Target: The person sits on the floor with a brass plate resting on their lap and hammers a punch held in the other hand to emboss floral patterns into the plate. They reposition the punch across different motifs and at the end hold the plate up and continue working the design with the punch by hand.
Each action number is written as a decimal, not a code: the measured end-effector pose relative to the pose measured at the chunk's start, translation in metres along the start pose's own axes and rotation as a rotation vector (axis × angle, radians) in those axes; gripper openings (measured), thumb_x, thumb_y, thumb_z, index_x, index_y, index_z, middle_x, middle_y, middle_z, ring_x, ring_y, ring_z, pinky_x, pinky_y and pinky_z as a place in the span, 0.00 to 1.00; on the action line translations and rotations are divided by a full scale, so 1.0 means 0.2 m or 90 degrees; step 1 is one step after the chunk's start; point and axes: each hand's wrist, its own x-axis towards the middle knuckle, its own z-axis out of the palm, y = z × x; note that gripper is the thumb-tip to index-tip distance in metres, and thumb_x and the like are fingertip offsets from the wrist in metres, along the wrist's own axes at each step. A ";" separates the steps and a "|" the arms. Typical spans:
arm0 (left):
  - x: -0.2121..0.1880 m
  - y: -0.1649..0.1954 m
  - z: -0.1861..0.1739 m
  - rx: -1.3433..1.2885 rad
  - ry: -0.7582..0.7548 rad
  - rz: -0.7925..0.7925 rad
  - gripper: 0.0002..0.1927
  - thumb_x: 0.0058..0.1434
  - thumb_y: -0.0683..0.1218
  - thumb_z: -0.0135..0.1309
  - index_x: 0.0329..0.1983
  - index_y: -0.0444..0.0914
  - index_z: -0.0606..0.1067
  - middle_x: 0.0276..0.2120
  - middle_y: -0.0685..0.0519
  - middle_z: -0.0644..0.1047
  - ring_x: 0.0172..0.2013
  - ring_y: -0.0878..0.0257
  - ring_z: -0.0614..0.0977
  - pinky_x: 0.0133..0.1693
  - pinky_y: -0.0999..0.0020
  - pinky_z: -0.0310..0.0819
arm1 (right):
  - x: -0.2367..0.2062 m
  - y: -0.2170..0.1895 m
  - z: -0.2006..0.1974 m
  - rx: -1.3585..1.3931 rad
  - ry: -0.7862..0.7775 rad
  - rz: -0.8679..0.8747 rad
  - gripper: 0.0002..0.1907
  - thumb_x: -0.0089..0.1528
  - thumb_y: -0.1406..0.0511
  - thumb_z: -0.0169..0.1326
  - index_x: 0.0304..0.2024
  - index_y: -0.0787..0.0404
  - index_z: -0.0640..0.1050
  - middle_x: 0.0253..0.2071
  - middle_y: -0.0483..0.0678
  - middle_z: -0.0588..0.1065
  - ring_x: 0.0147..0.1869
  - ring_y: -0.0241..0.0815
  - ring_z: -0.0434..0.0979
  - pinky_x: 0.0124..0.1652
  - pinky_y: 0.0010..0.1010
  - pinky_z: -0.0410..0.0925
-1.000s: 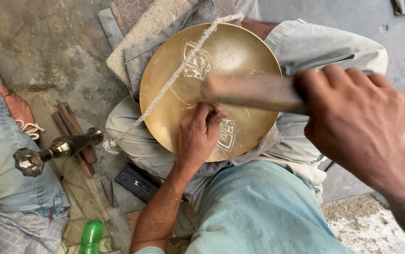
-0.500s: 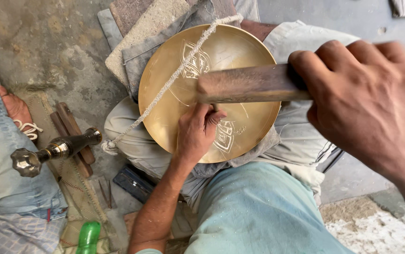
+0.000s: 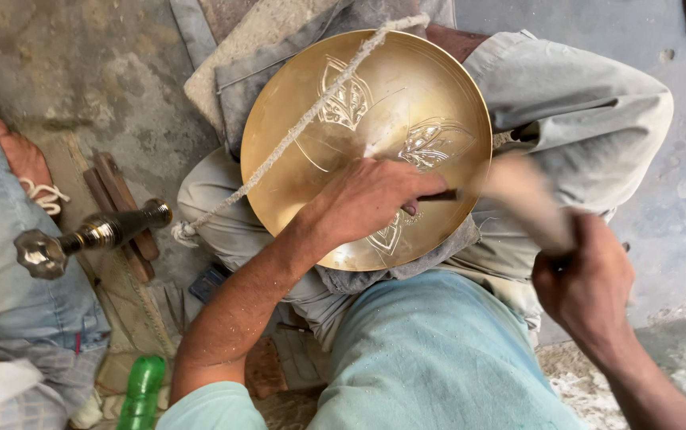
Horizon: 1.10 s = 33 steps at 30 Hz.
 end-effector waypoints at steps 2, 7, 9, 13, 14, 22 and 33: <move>-0.02 0.01 0.01 0.000 -0.006 -0.010 0.16 0.63 0.36 0.53 0.50 0.47 0.77 0.36 0.53 0.83 0.37 0.56 0.87 0.36 0.55 0.79 | -0.01 0.04 0.02 -0.233 0.007 -0.138 0.22 0.50 0.75 0.60 0.48 0.69 0.74 0.37 0.62 0.80 0.40 0.57 0.81 0.40 0.44 0.74; -0.20 0.01 0.09 -0.178 0.412 -0.142 0.12 0.69 0.48 0.57 0.49 0.38 0.71 0.35 0.52 0.81 0.36 0.54 0.86 0.36 0.59 0.79 | 0.09 0.07 0.01 0.122 -0.051 0.087 0.21 0.60 0.72 0.60 0.54 0.68 0.71 0.47 0.56 0.81 0.49 0.45 0.83 0.48 0.36 0.74; -0.22 -0.01 0.15 -0.235 0.481 -0.196 0.15 0.71 0.52 0.57 0.47 0.37 0.70 0.33 0.52 0.81 0.35 0.55 0.86 0.36 0.60 0.79 | 0.15 0.04 -0.01 0.123 -0.042 0.032 0.21 0.61 0.72 0.61 0.55 0.69 0.71 0.49 0.56 0.81 0.53 0.45 0.83 0.53 0.36 0.74; -0.22 -0.02 0.25 -0.186 0.542 -0.171 0.16 0.70 0.53 0.56 0.48 0.36 0.70 0.35 0.49 0.80 0.36 0.51 0.85 0.36 0.58 0.78 | 0.31 -0.12 -0.09 0.004 -0.016 -0.129 0.22 0.62 0.72 0.63 0.57 0.71 0.72 0.47 0.60 0.79 0.53 0.51 0.82 0.53 0.40 0.74; -0.21 -0.03 0.27 -0.160 0.558 -0.160 0.17 0.70 0.53 0.56 0.49 0.36 0.70 0.35 0.48 0.79 0.37 0.50 0.84 0.36 0.57 0.77 | 0.34 -0.17 -0.11 -0.045 -0.003 -0.171 0.23 0.61 0.73 0.63 0.57 0.71 0.72 0.46 0.62 0.78 0.52 0.55 0.82 0.51 0.43 0.73; -0.21 -0.01 0.29 -0.157 0.549 -0.187 0.15 0.72 0.52 0.55 0.50 0.38 0.70 0.37 0.49 0.80 0.38 0.50 0.84 0.36 0.57 0.77 | 0.59 -0.56 -0.23 -0.253 -0.072 -0.392 0.23 0.60 0.73 0.63 0.57 0.63 0.75 0.42 0.55 0.77 0.44 0.51 0.80 0.48 0.43 0.71; -0.21 0.02 0.33 -0.177 0.599 -0.237 0.15 0.71 0.53 0.56 0.46 0.37 0.70 0.34 0.51 0.80 0.35 0.53 0.85 0.36 0.60 0.78 | 0.70 -0.74 -0.24 -0.379 -0.089 -0.527 0.23 0.59 0.70 0.64 0.58 0.60 0.78 0.44 0.53 0.78 0.47 0.54 0.78 0.51 0.44 0.68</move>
